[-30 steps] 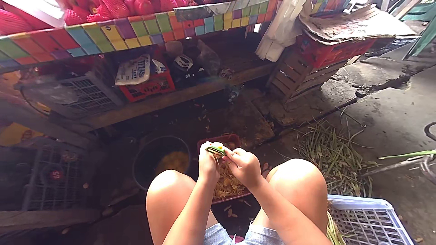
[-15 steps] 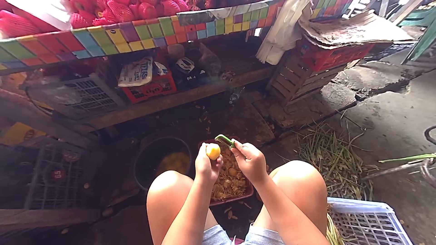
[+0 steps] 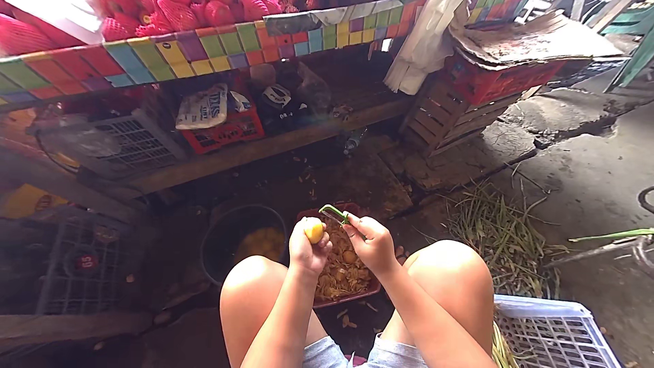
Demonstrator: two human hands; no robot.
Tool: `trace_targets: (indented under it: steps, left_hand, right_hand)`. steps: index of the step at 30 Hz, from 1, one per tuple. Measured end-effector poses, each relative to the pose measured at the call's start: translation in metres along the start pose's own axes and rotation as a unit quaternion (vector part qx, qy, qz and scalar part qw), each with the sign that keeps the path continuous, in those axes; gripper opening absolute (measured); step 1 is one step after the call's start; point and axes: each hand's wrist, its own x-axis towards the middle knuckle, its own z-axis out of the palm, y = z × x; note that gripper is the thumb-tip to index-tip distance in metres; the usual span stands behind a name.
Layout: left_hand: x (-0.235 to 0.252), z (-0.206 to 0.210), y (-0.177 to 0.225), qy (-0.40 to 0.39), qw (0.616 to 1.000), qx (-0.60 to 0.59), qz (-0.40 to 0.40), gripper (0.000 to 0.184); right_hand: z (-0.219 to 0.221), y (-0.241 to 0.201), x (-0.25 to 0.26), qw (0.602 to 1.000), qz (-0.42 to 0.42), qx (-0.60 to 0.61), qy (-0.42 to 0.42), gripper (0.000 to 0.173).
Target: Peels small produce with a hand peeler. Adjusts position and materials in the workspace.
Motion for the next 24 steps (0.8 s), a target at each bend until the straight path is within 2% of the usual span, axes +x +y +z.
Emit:
trace_targets:
  steps: [3,7,11,14,19,21,24]
  left_hand:
    - [-0.002,0.007,0.000,0.015,1.000,-0.023,-0.009,0.052]
    - [-0.001,0.011,-0.002,0.019,0.999,-0.037,-0.018,0.048]
    - [0.000,0.008,-0.002,0.032,0.999,0.015,-0.033,0.052]
    - [0.002,0.007,-0.007,0.027,0.999,0.015,-0.030,0.056]
    - [0.005,0.007,-0.012,0.010,0.999,-0.034,-0.029,0.047]
    - [0.004,0.006,-0.011,0.003,0.999,-0.014,-0.035,0.044]
    - [0.000,0.003,-0.007,-0.015,0.999,0.008,-0.030,0.041]
  right_hand:
    - [0.001,-0.008,-0.003,1.000,-0.019,0.013,0.004,0.026]
    - [0.000,-0.010,-0.004,1.000,-0.015,0.011,0.003,0.026]
    - [0.002,-0.010,-0.005,1.000,-0.016,0.009,0.003,0.026]
    - [0.002,-0.014,-0.008,0.999,-0.042,-0.007,-0.019,0.027]
    - [0.005,-0.008,-0.007,0.992,-0.107,-0.048,-0.035,0.027]
    - [0.003,-0.002,-0.003,0.997,-0.065,-0.040,-0.033,0.026]
    - [-0.001,0.010,0.005,0.997,0.055,-0.047,-0.023,0.026]
